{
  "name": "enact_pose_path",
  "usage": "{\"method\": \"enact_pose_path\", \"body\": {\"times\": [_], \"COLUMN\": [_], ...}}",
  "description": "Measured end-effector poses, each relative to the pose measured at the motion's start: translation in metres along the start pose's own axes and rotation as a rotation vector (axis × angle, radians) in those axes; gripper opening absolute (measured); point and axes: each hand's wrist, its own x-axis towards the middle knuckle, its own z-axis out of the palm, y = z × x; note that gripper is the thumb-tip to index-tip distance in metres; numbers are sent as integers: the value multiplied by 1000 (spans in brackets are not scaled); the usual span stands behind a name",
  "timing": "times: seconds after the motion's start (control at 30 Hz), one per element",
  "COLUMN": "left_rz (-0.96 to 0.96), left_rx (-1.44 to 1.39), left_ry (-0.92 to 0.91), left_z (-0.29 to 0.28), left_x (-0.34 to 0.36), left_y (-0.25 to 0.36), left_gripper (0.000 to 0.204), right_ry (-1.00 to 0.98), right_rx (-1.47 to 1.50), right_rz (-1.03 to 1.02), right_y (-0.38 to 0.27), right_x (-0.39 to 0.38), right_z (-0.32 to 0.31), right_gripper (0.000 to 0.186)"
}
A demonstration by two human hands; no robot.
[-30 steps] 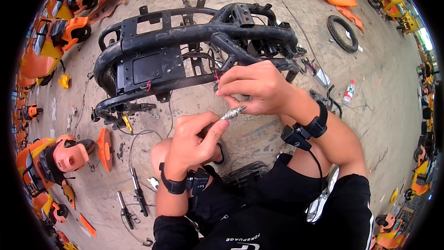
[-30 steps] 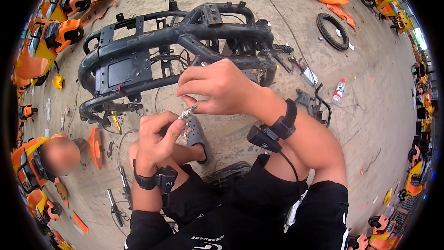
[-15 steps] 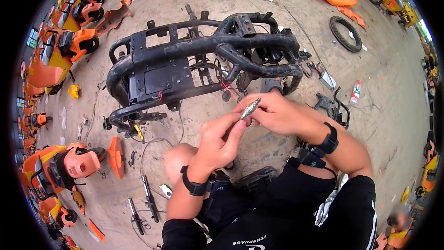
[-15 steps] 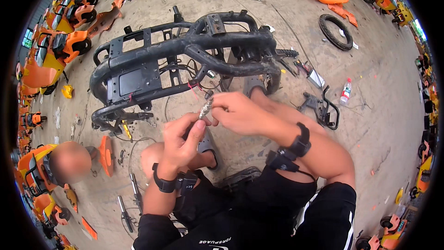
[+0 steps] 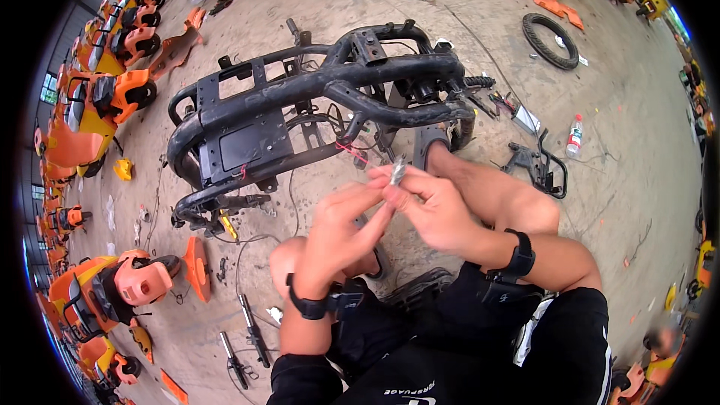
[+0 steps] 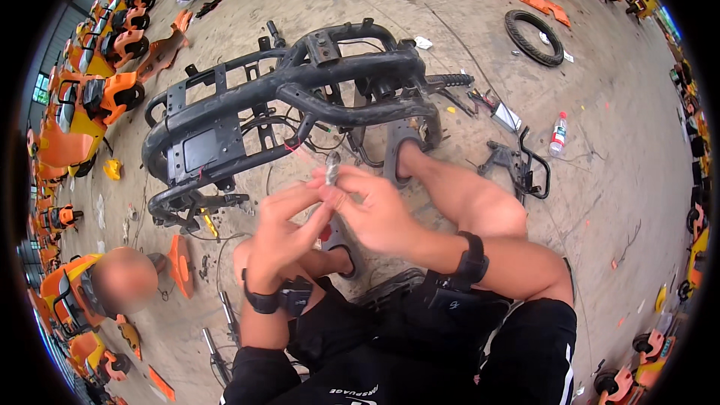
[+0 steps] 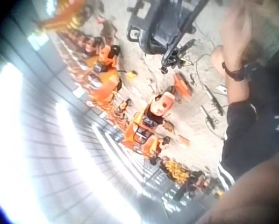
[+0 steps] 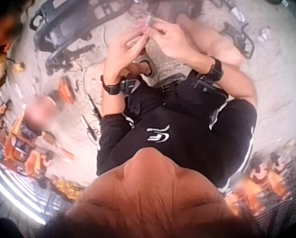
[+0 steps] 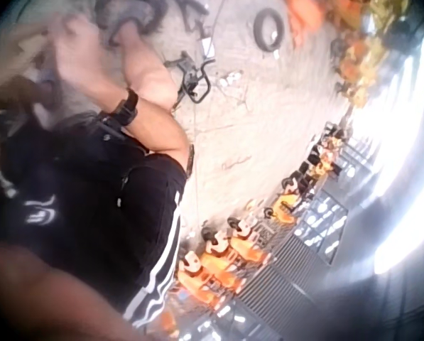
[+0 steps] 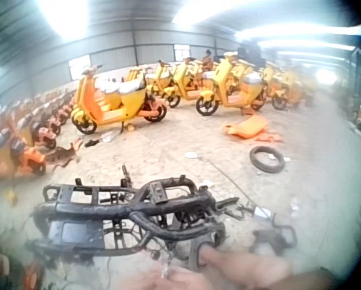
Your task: The person is splicing and repairing electrical wires on a motorcycle frame using a pair of pliers and hands.
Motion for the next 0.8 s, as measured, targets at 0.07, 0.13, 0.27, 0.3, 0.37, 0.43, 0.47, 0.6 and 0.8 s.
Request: {"method": "enact_pose_path", "body": {"times": [0.07, 0.13, 0.27, 0.3, 0.37, 0.43, 0.47, 0.6, 0.8], "left_rz": [36, -45, -187, -99, -55, -80, -66, -47, -157], "left_rx": [-59, -133, -182, -95, -94, -146, -118, -58, -162], "left_ry": [5, -47, 279, 264, 213, 219, 226, 254, 323], "left_z": [-15, -29, -22, -19, -17, -11, -10, -9, -3], "left_x": [1, -3, 9, 12, 16, 18, 19, 21, 21], "left_y": [0, -3, -2, -13, -11, -7, -5, -3, -4], "left_gripper": [13, 12, 20, 25, 25, 24, 22, 17, 14], "right_ry": [27, 71, 33, 18, -8, -19, -19, -23, -11], "right_rx": [-34, -45, 169, 167, 161, 146, 135, 58, 0], "right_rz": [11, -14, 136, 161, 209, 168, 147, 150, 117], "right_y": [-6, -4, -5, -7, -10, -10, -10, -12, -8], "right_x": [-3, -2, 1, 0, -3, -1, -1, 1, -2], "right_z": [6, 9, 2, 3, 3, 4, 4, 6, 5], "right_gripper": [26, 26, 30, 30, 31, 30, 30, 29, 29]}}
